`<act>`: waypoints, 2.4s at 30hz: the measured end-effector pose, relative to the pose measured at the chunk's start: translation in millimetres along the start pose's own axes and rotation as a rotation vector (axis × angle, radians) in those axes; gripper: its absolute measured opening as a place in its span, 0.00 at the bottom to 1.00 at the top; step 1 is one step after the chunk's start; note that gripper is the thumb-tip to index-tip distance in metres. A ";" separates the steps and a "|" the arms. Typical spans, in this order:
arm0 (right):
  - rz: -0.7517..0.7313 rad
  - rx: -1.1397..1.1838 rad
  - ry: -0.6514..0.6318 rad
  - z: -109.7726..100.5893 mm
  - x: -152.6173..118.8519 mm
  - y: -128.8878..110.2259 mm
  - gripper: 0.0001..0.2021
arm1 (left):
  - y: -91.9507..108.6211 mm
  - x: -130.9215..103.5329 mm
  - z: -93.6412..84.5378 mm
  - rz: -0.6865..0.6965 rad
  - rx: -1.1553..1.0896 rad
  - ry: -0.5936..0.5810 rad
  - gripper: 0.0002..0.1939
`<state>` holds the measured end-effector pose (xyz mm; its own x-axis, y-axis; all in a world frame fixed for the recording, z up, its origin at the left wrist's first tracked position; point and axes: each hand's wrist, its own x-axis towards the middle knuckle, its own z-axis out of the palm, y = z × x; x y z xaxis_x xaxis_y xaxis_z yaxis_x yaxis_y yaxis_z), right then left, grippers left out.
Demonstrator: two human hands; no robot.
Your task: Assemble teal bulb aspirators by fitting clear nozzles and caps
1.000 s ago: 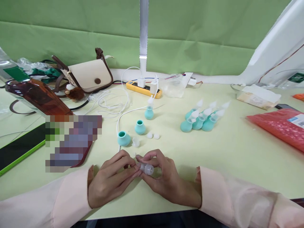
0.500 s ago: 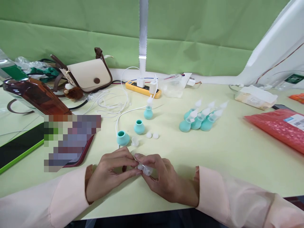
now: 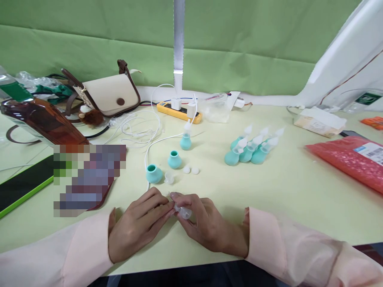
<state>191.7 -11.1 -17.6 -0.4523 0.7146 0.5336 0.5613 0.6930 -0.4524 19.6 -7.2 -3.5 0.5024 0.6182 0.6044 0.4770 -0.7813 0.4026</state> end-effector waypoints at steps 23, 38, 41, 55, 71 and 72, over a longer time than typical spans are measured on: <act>-0.076 -0.057 -0.072 -3.1 -1.0 -0.2 0.14 | -1.8 8.5 -6.2 0.115 0.015 -0.156 0.07; 0.057 0.021 -0.024 -4.1 -0.4 -2.4 0.12 | 0.7 9.0 -8.8 -0.290 -0.324 -0.087 0.05; 0.062 0.072 -0.019 -6.8 2.7 -3.8 0.12 | 1.2 10.8 -12.4 -0.438 -0.428 -0.100 0.05; -0.147 -0.174 0.108 0.3 27.5 32.2 0.09 | -26.0 5.3 -4.5 0.073 0.394 -0.123 0.09; -0.241 -0.194 0.212 -5.1 35.8 41.6 0.06 | -25.5 7.0 -6.2 -0.091 0.399 -0.349 0.10; -0.246 -0.203 0.241 -8.0 37.4 42.6 0.07 | -25.3 7.0 -6.5 -0.088 0.400 -0.358 0.10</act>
<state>204.2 44.4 -11.2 -0.4284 0.4697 0.7720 0.5930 0.7907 -0.1520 6.3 16.3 -5.0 0.6291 0.7250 0.2804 0.7304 -0.6748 0.1059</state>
